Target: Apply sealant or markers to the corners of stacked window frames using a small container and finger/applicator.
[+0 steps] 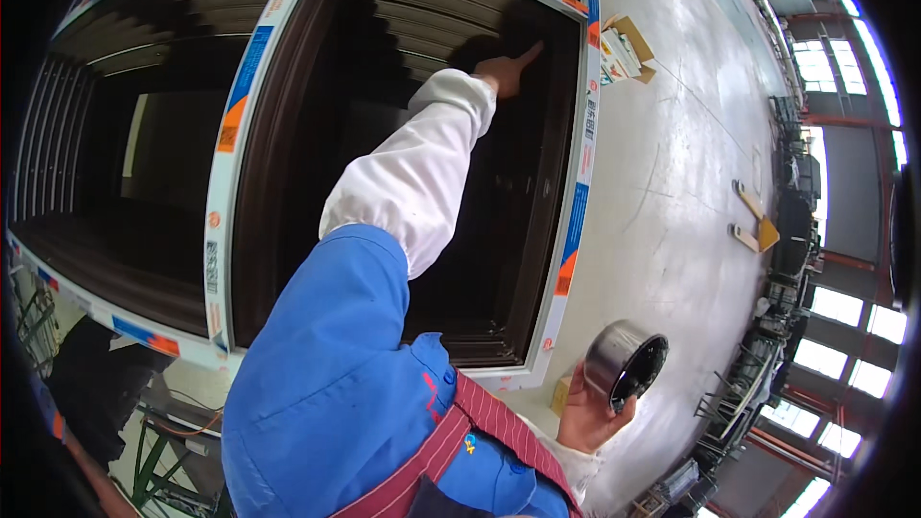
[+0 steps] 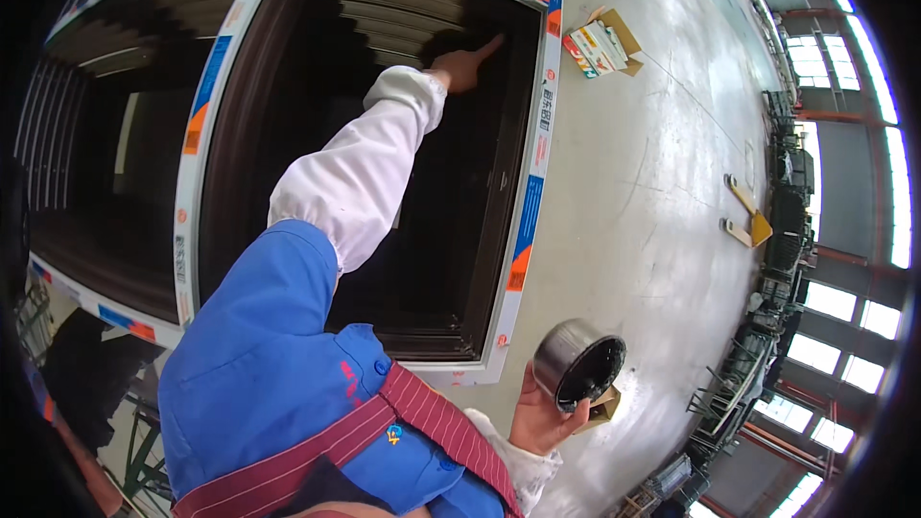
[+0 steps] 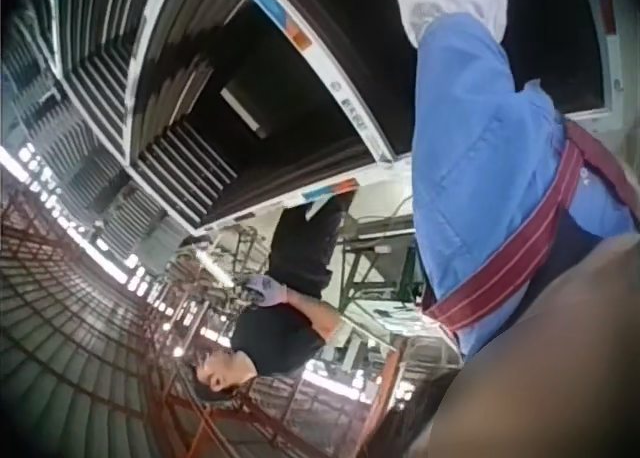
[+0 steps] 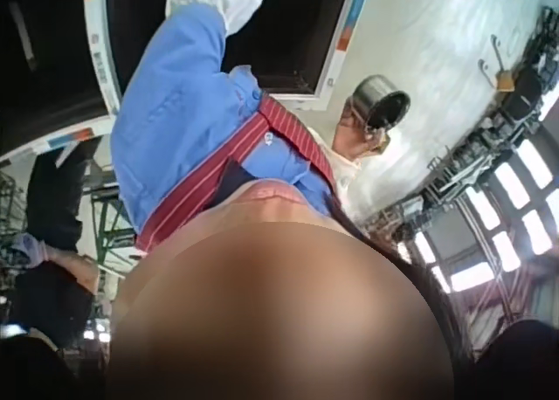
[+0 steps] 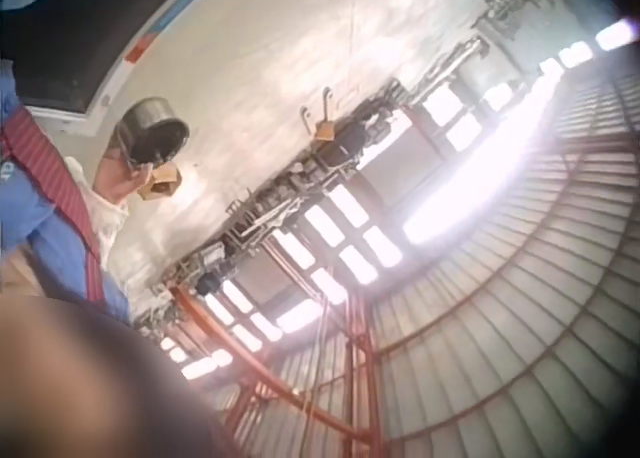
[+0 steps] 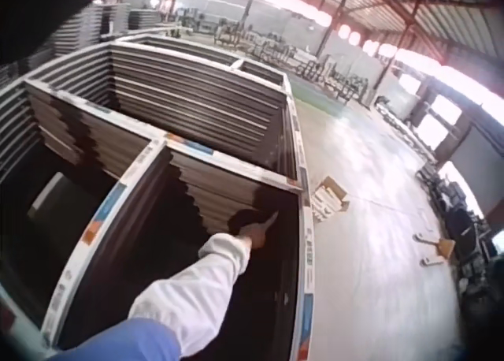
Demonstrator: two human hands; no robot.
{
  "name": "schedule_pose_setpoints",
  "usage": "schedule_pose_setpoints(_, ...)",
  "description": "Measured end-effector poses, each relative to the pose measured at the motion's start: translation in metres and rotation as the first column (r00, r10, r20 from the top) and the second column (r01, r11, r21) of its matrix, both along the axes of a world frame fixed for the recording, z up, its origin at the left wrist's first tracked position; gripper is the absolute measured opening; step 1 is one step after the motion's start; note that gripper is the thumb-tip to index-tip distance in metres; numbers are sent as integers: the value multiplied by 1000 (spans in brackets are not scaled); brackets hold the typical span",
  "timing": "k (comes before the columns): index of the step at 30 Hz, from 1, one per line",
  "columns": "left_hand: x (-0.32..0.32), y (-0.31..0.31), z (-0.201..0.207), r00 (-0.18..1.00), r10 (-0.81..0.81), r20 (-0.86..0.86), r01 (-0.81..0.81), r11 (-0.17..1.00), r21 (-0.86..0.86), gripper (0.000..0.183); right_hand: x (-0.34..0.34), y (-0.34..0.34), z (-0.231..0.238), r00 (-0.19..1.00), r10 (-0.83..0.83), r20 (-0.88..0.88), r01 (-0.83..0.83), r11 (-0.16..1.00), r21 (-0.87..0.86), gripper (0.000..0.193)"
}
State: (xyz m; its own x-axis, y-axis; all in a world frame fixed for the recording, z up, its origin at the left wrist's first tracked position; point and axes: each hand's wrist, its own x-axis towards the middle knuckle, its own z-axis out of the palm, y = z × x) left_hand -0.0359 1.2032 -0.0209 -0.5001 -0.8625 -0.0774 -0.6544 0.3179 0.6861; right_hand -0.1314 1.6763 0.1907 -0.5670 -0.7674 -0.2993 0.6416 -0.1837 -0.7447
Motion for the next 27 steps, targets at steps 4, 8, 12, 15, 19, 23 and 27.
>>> schedule_pose_setpoints(4, -27, -33, -31, 995, 34, -91, -39, 998, -49, 86, 2, -8, -2, 988, -152, 13, 151, 988, 33, 59)
schedule_pose_setpoints(8, -41, -50, -52, 999, 29, -34, -32, 997, -76, 84, 1, -17, 2, 981, -196, -13, 196, 979, 63, 61)
schedule_pose_setpoints(12, -45, -50, -44, 996, -40, -83, 31, 994, -103, 81, -2, -19, 3, 970, -241, -13, 241, 968, 65, 61)
schedule_pose_setpoints(15, -40, -44, -33, 996, -71, -61, 62, 989, -133, 78, -4, -21, 2, 966, -255, -37, 257, 965, 61, 62)
schedule_pose_setpoints(19, -41, -42, -34, 982, 126, 140, -81, 953, -293, 67, -3, -24, 1, 965, -257, -45, 260, 963, 75, 62)
schedule_pose_setpoints(23, -44, -36, -34, 964, 215, 158, -161, 941, -299, 65, -2, -25, 1, 966, -255, -43, 258, 963, 74, 61)
schedule_pose_setpoints(27, -44, -40, -32, 993, 115, 35, -107, 977, -183, 68, 0, -23, -2, 954, -287, -91, 296, 948, 119, 64)
